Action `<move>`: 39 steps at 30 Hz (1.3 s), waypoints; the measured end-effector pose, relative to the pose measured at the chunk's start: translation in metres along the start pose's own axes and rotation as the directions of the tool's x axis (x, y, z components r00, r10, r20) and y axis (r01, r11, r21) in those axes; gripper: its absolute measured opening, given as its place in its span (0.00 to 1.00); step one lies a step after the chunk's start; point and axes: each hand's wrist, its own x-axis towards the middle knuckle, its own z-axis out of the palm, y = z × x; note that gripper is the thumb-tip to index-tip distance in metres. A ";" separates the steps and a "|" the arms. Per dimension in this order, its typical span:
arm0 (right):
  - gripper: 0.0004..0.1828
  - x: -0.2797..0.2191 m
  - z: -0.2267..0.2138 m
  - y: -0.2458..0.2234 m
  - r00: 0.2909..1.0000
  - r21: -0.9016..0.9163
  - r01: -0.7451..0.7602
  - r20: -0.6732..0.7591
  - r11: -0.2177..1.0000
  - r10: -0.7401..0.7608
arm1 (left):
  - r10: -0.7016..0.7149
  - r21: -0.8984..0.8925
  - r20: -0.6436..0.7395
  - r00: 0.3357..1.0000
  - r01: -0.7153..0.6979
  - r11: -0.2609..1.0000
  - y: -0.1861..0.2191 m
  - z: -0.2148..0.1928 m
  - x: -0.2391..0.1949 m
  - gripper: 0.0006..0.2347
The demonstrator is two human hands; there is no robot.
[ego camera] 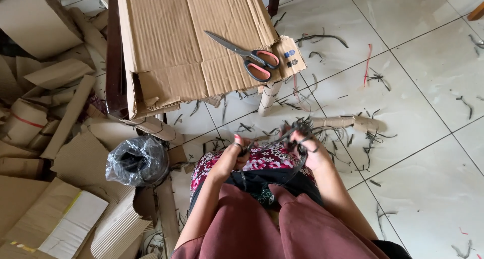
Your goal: The person wraps and ties black plastic strips around cardboard-covered chair legs and crossbars to secure them. They then place a flat cardboard sheet on the chair seat and cut additional strips with scissors.
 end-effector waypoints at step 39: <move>0.14 0.043 -0.096 0.068 0.795 -0.578 -0.165 -0.557 0.799 -0.239 | 0.075 -0.093 -0.343 0.936 -0.114 0.989 0.013 -0.008 -0.002 0.05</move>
